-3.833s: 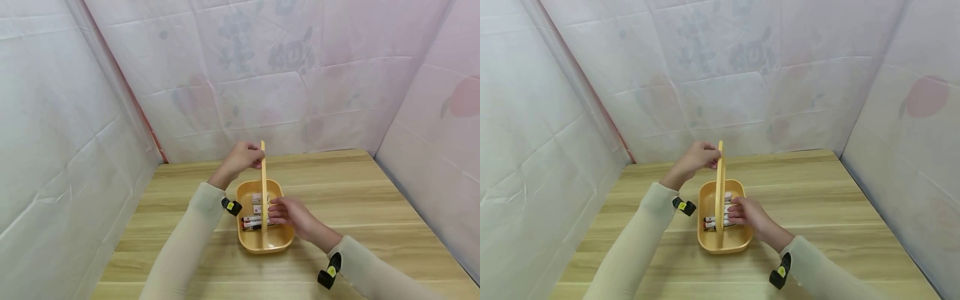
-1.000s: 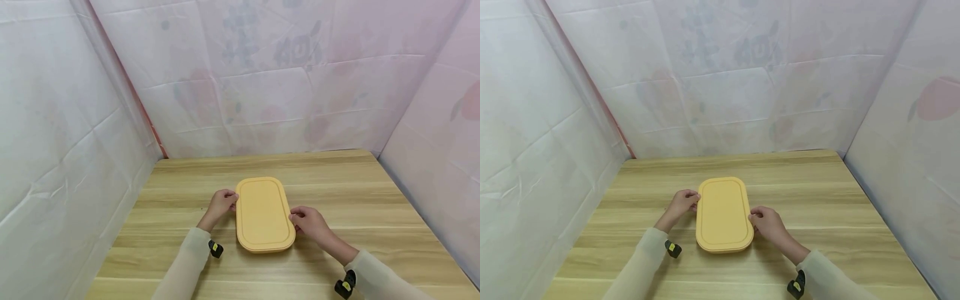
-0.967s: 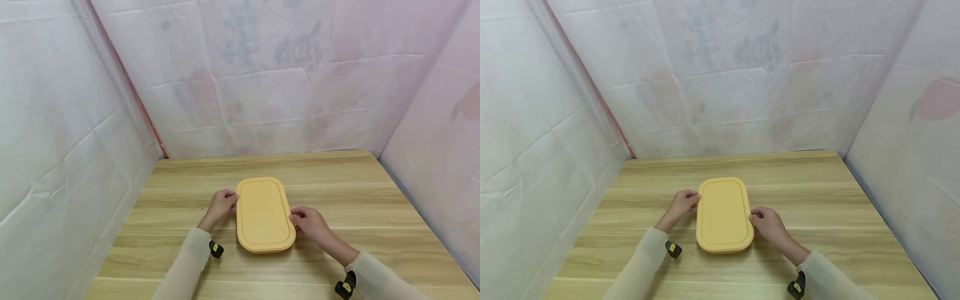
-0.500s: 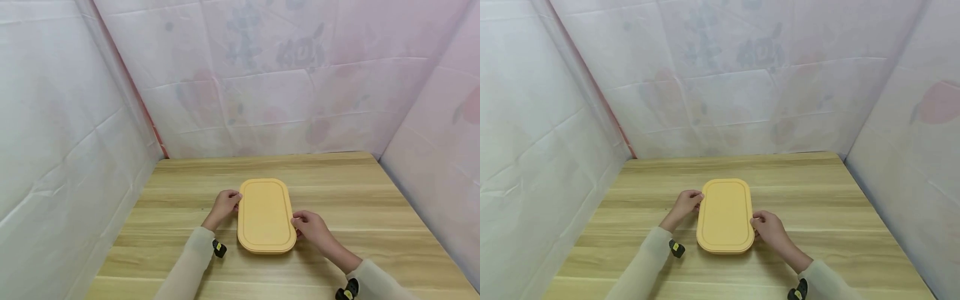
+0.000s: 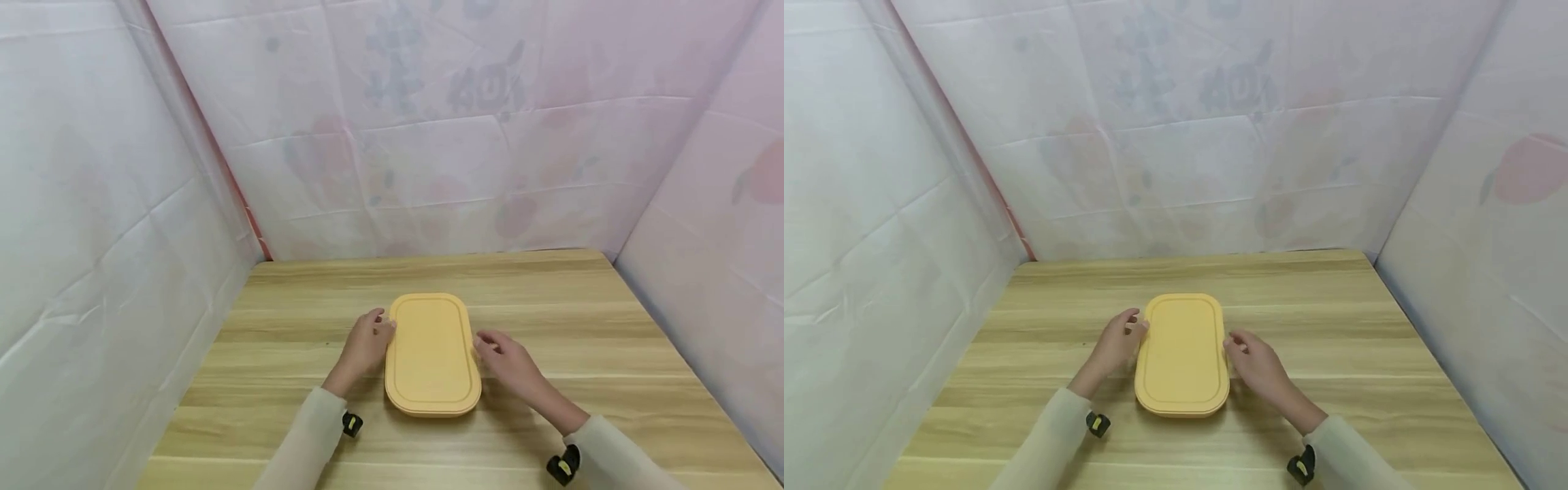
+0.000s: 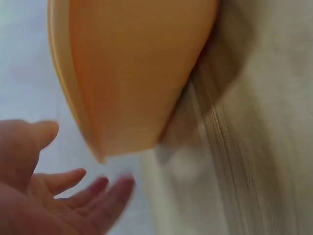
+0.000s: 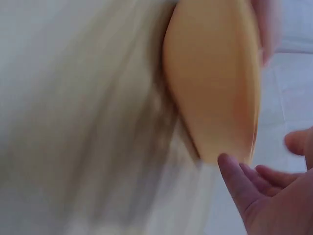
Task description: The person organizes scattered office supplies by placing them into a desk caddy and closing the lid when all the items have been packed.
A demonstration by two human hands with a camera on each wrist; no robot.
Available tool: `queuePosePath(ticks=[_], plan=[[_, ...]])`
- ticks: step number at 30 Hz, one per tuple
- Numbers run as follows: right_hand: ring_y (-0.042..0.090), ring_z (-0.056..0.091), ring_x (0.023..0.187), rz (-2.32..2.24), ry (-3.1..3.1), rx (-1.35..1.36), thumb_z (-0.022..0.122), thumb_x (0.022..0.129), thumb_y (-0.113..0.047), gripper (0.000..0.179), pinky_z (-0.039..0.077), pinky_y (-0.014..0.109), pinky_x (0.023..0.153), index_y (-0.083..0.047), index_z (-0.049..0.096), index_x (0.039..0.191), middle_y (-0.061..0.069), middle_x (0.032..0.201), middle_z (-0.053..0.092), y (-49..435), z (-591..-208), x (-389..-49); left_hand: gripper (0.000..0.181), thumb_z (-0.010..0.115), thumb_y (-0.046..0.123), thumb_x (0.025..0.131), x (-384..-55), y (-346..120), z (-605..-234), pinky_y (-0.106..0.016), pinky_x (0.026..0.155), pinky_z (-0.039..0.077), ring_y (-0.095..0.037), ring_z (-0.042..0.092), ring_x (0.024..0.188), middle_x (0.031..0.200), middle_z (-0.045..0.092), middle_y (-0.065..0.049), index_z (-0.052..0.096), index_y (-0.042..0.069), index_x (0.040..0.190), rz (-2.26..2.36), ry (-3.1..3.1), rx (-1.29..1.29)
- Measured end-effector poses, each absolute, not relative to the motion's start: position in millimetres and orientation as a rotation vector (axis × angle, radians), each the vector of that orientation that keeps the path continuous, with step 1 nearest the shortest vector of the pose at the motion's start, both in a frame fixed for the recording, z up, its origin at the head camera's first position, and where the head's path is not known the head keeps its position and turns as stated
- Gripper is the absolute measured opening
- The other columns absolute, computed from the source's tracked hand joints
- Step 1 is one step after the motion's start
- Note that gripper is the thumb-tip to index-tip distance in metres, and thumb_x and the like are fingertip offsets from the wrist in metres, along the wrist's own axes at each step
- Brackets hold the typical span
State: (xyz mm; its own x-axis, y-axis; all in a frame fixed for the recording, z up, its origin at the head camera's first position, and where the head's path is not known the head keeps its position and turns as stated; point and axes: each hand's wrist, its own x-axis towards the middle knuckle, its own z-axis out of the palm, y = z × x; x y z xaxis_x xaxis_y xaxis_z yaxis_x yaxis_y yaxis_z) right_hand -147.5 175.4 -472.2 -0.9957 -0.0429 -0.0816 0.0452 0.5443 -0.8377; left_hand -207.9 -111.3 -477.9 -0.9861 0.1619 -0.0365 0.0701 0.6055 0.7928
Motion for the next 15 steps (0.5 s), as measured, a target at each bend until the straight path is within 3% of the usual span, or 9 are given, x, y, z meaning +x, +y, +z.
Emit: queuePosePath(ticks=[4, 8, 15], plan=[[0.041, 0.048, 0.137, -1.236, 2.857, -0.265, 0.043, 0.108, -0.044, 0.062, 0.046, 0.057, 0.106, -0.006, 0.036, 0.156, 0.017, 0.159, 0.04, 174.8, -477.0, -164.8, 0.076, 0.052, 0.056, 0.1, -167.5, -111.8, -471.4, -0.06, 0.11, 0.04, -0.038, 0.039, 0.144, 0.16, 0.035, -0.019, 0.032, 0.009, 0.158, 0.947, 2.935, 0.392], [0.039, 0.03, 0.15, -1.098, 2.923, -0.457, 0.04, 0.109, -0.041, 0.062, 0.028, 0.059, 0.119, -0.005, 0.028, 0.159, 0.015, 0.165, 0.029, 174.8, -484.1, -178.8, 0.089, 0.046, 0.067, 0.097, -130.7, -111.4, -476.4, -0.06, 0.117, 0.031, -0.042, 0.027, 0.15, 0.164, 0.026, -0.022, 0.024, 0.008, 0.16, 0.726, 2.961, 0.554], [0.039, 0.04, 0.144, -0.945, 3.041, -0.525, 0.042, 0.109, -0.039, 0.06, 0.034, 0.059, 0.116, -0.004, 0.034, 0.157, 0.016, 0.158, 0.041, 180.2, -493.1, -184.4, 0.091, 0.034, 0.073, 0.096, -109.5, -109.0, -494.7, -0.061, 0.113, 0.036, -0.044, 0.033, 0.147, 0.162, 0.03, -0.022, 0.023, 0.009, 0.16, 0.573, 3.019, 0.628]])
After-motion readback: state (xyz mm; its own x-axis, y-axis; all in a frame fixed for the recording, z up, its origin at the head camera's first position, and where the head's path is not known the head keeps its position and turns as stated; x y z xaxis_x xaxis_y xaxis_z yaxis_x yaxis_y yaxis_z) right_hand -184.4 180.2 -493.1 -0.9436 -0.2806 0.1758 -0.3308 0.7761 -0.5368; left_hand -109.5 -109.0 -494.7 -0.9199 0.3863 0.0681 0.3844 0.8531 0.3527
